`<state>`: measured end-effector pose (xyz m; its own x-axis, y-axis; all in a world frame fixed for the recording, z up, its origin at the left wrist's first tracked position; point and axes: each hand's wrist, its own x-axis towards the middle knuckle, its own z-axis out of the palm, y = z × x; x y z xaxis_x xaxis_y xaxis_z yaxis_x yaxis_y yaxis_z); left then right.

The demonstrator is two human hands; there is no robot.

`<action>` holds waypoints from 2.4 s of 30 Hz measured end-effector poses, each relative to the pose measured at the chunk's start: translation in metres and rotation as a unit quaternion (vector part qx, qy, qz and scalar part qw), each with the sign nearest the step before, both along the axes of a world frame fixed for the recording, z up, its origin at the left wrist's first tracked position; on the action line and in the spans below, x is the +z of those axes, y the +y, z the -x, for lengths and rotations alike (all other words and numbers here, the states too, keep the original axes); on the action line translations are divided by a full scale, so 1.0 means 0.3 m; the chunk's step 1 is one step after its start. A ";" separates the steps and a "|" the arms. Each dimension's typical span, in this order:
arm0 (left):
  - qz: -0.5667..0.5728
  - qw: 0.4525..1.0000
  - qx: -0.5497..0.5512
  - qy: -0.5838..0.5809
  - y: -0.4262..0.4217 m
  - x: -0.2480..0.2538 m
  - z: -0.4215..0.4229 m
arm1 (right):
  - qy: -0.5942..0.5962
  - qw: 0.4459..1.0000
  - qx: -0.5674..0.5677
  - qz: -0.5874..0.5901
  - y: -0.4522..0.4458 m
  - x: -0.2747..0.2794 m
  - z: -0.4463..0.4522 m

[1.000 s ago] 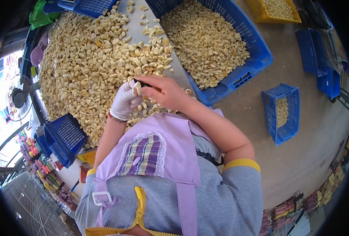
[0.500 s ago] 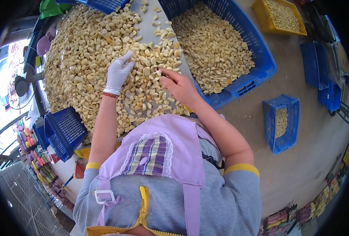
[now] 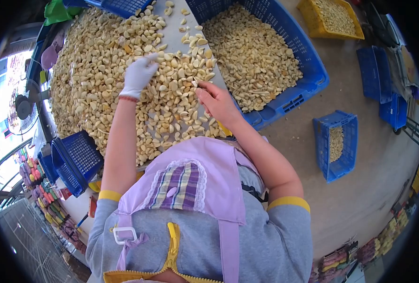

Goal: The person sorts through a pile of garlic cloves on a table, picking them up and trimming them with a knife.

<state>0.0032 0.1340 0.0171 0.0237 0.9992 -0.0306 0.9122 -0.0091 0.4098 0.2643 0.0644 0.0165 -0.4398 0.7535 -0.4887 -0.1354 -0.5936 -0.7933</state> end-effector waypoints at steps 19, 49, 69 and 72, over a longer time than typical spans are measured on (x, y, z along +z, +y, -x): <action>0.139 0.971 0.036 -0.192 0.069 0.035 -0.064 | -0.037 0.998 -0.022 0.038 0.016 -0.018 -0.012; 0.116 0.650 0.118 -0.741 0.077 0.065 0.005 | 0.003 0.989 -0.128 0.069 0.044 -0.044 -0.068; 0.069 0.989 -0.105 0.084 0.017 0.030 -0.192 | 0.053 0.952 -0.296 0.051 0.084 -0.040 -0.243; 0.130 0.975 -0.119 0.136 0.037 0.027 -0.182 | 0.050 0.960 -0.273 0.044 0.084 -0.032 -0.209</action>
<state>0.0578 0.1451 0.0254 0.2097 0.9243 -0.3189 0.9721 -0.1619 0.1698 0.3271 0.0894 0.0068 -0.0391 0.8427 -0.5369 -0.5178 -0.4766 -0.7104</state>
